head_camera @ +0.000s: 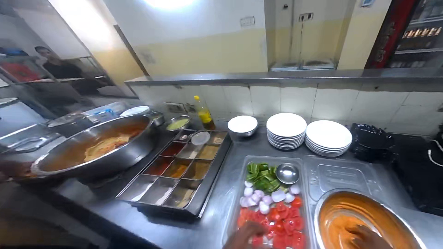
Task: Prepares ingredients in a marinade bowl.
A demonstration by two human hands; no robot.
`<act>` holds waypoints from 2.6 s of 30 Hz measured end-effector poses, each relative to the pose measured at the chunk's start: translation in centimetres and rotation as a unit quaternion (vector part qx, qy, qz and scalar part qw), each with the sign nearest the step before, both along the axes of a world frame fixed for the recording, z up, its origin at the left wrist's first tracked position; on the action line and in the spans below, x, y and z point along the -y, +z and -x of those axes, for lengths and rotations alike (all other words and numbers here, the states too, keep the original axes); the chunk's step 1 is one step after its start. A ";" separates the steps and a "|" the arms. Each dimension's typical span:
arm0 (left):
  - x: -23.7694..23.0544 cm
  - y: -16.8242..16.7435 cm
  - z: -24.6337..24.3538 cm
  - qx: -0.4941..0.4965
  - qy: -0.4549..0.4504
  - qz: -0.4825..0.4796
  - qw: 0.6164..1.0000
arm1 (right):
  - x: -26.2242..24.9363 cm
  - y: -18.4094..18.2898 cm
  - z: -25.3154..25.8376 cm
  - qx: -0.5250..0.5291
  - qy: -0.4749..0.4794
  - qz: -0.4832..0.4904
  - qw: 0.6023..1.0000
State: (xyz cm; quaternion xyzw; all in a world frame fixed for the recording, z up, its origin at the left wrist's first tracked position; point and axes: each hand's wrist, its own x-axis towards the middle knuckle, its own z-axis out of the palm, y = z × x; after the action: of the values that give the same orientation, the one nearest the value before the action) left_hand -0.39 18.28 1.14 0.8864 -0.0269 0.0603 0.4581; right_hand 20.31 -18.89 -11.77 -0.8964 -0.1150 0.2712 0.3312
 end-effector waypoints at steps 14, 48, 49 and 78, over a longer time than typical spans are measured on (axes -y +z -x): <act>-8.3 -3.2 -20.5 -0.205 -0.074 -0.274 0.937 | 0.1 -0.9 -0.3 0.014 -0.049 -0.003 0.999; -5.4 -4.2 -22.4 -0.224 0.001 -0.033 0.974 | -0.1 -0.1 0.0 0.001 -0.073 -0.006 0.997; -4.8 -3.8 -22.8 -0.240 -0.028 -0.164 0.956 | -0.1 0.0 0.0 0.001 -0.072 -0.002 0.997; -6.2 -2.5 -20.6 -0.222 -0.022 -0.300 0.927 | 0.0 -0.4 -0.3 -0.013 -0.069 -0.006 0.998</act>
State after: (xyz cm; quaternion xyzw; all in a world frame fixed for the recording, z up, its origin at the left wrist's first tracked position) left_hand 20.26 24.45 -1.40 0.9724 0.0393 -0.1590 0.1659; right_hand 20.62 -18.88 -12.12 -0.8967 -0.0499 0.2587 0.3558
